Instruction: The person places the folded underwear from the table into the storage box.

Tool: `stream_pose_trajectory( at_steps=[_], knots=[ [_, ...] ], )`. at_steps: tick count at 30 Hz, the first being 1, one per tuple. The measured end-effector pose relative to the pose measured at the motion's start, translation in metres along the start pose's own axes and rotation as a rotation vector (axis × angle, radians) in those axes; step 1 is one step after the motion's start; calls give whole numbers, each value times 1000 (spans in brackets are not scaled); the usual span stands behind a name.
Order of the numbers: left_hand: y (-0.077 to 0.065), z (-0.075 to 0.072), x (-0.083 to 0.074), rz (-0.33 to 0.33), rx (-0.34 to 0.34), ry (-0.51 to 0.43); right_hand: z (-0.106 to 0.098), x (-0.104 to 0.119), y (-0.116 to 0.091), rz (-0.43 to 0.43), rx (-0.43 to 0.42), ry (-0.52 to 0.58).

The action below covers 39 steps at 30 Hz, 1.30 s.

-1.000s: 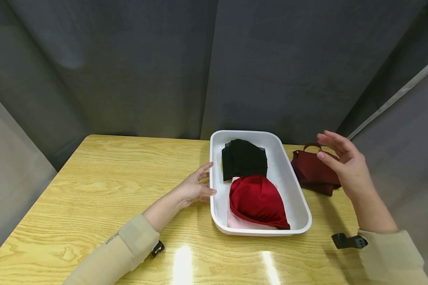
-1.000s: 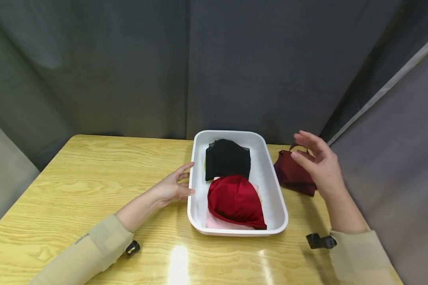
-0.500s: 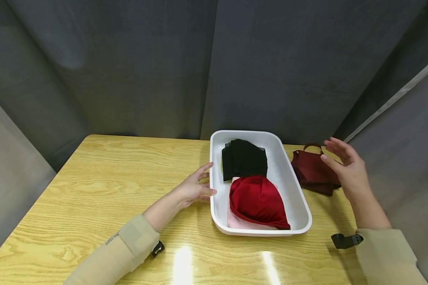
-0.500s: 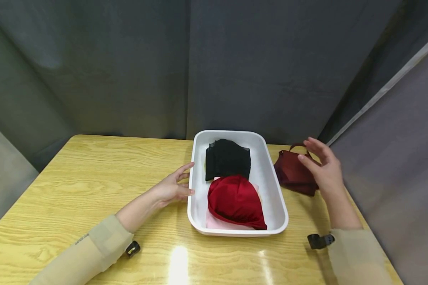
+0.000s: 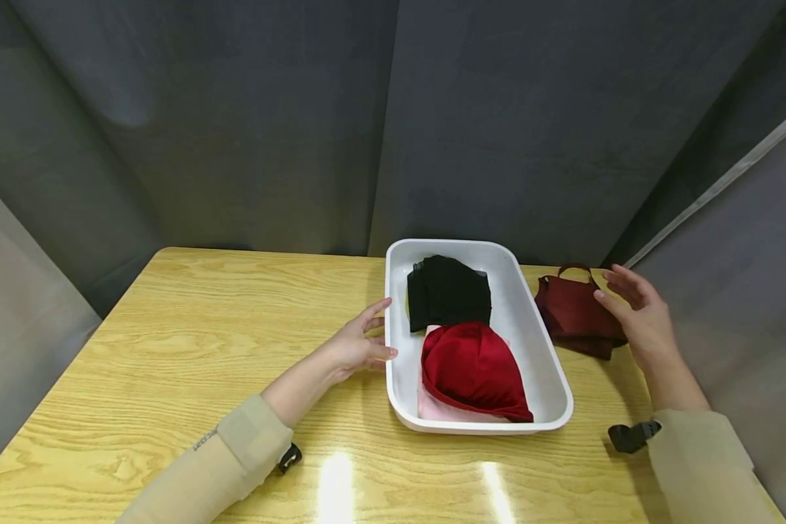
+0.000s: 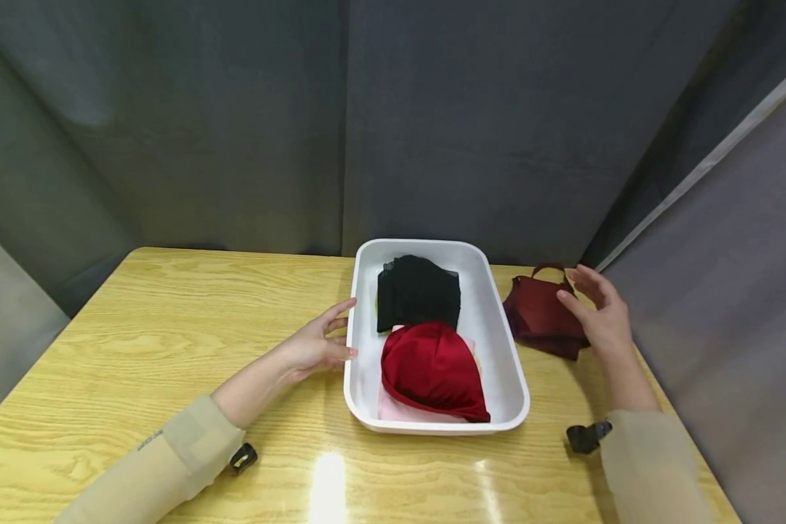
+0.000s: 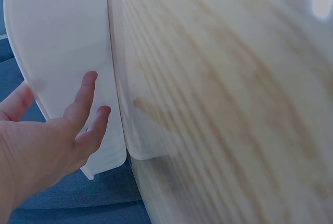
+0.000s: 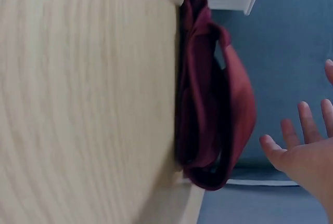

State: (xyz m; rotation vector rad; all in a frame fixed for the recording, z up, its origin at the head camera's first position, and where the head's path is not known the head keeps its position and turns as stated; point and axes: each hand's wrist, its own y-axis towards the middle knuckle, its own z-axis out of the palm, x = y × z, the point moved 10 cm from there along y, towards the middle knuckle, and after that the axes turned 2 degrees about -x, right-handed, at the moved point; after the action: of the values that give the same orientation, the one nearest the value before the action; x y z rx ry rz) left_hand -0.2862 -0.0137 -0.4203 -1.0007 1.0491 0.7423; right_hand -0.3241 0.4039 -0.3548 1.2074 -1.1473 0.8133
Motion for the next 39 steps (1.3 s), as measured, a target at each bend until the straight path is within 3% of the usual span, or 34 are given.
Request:
stream_pose_trajectory(
  at_steps=[4, 11, 15, 20, 29, 37, 39],
  knots=[
    [-1, -1, 0, 5, -1, 7, -10, -16, 5, 32, -16, -71],
    [-1, -1, 0, 10, 3, 5, -50, -75, 36, 60, -42, -263],
    [-1, -1, -1, 8, 1, 2, -65, -103, 50, 102, -41, -436],
    [-1, -1, -1, 8, -1, 1, -71, -118, 57, 170, -42, -627],
    [-1, -1, 0, 8, -1, 4, -62, -114, 61, 177, 1, -655],
    [-2, 0, 0, 2, -2, -3, -33, -68, 36, 191, 82, -670],
    [-1, 0, 0, 3, 0, -4, -33, -69, 37, 197, 98, -668]
  ],
)
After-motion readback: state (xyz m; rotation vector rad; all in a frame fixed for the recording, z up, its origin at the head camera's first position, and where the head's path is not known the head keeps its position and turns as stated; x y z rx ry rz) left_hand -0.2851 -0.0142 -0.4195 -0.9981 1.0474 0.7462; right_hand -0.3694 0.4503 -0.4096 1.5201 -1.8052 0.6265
